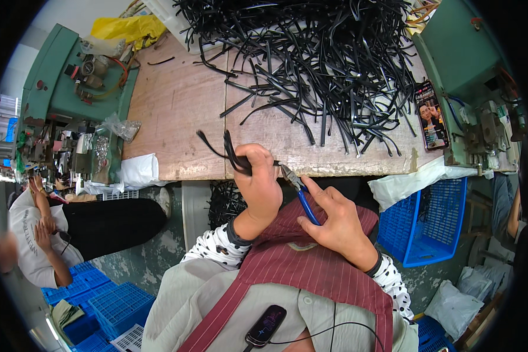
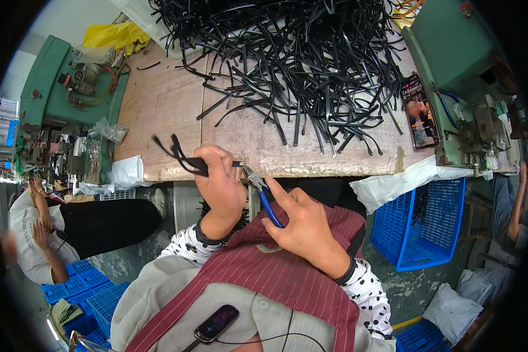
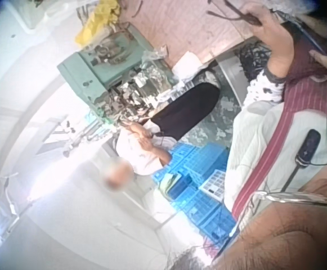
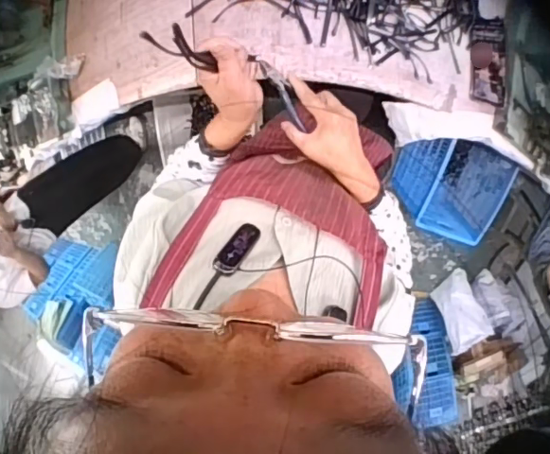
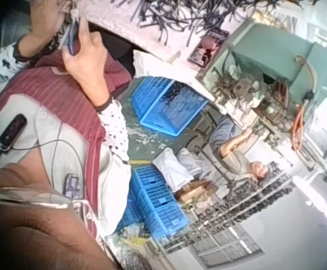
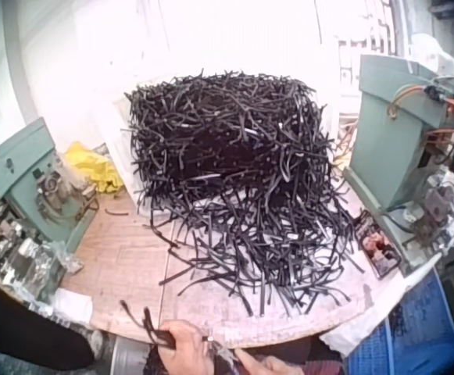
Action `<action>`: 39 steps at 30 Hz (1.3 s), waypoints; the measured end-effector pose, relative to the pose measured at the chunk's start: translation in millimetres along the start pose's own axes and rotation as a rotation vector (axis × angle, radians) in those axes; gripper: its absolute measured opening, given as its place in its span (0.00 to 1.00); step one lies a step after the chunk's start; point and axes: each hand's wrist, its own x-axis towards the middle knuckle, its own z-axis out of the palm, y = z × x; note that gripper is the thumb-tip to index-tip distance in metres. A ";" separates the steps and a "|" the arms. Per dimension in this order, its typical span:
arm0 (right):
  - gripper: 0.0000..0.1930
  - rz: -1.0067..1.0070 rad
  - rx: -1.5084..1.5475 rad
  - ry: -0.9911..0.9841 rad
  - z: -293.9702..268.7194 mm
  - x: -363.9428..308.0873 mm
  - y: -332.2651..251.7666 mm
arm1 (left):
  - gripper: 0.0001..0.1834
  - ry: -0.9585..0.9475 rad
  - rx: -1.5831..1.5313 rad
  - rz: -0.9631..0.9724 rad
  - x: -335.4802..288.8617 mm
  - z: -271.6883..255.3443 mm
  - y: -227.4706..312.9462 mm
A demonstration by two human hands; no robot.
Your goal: The person repeatedly picks up black cable pieces from a pile on a workbench and trims their ends using pliers. Trimmed pieces are placed into a blue basket. The task is performed continuously throughout the clip.
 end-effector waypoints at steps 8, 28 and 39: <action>0.41 0.141 0.043 -0.022 1.4 -4.5 6.3 | 0.13 -0.167 0.329 -0.114 44.7 -20.2 -15.6; 0.42 0.101 -0.014 0.000 10.0 -11.4 13.4 | 0.10 -0.082 0.465 0.257 61.0 -31.7 -28.8; 0.43 -0.093 -0.266 0.077 -1.9 -2.0 -3.4 | 0.18 -0.427 -0.316 -0.708 50.8 -35.9 6.4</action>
